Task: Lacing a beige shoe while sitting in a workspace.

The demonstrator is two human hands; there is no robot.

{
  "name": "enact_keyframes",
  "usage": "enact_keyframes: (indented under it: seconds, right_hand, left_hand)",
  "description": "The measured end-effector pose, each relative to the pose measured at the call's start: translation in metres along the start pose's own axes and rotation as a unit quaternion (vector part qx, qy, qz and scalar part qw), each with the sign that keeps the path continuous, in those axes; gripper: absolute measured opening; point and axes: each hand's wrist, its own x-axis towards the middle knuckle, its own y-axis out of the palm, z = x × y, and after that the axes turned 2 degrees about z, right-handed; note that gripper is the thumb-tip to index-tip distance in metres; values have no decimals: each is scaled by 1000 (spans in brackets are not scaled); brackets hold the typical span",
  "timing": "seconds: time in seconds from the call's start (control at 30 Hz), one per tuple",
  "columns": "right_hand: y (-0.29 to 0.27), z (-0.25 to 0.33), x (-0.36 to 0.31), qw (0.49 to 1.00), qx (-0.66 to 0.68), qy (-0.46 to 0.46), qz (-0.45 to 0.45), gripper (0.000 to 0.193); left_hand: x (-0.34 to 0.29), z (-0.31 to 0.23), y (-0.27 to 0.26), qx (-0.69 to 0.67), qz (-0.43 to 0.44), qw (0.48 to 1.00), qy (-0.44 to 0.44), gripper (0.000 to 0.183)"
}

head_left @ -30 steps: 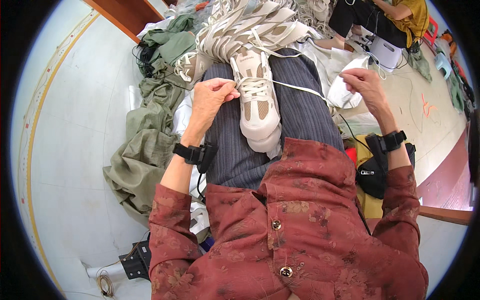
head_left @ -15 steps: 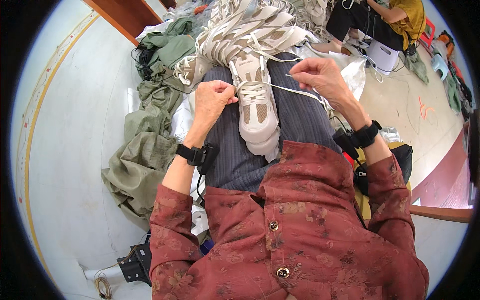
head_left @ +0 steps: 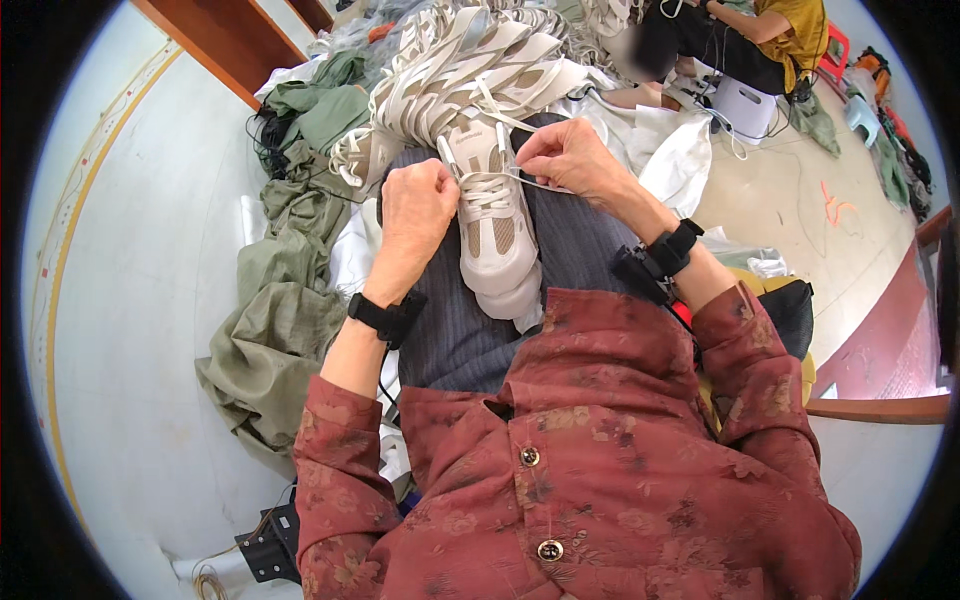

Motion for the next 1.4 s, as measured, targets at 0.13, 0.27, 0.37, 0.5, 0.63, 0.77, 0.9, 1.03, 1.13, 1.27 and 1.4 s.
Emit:
enact_keyframes:
  seconds: [0.13,0.27,0.37,0.5,0.63,0.77,0.9,1.03,1.13,1.27,1.4]
  right_hand:
    - [-2,-5,6,999,18,23,23,6]
    - [-1,-7,15,982,-163,-94,4,10]
    - [5,-4,20,967,-203,-150,-26,11]
    - [1,9,28,975,-205,-72,36,17]
    - [4,16,36,978,-183,-93,34,16]
    - [21,9,27,936,-278,-213,-24,16]
    - [24,7,11,892,-351,-284,-27,11]
    - [28,12,0,854,-441,-276,-12,11]
    - [32,16,-5,791,-521,-321,-14,17]
    - [38,23,-4,792,-541,-283,-1,21]
    - [43,32,-7,730,-627,-271,-16,19]
  left_hand:
    - [-1,2,-2,-116,34,990,-72,11]
    - [-3,0,-3,-169,18,984,-63,6]
    - [-3,-3,-6,-207,27,973,-93,9]
    - [-6,-6,-9,-246,26,964,-95,11]
    - [-6,-5,-8,-256,24,961,-99,14]
    - [-7,-4,-10,-252,17,965,-76,17]
    - [-7,-5,-12,-260,30,962,-77,19]
    - [-7,-3,-11,-268,32,960,-79,18]
    - [-6,0,-9,-268,31,960,-76,19]
    - [-7,3,-7,-267,27,961,-70,20]
    - [-6,5,-6,-263,25,962,-67,21]
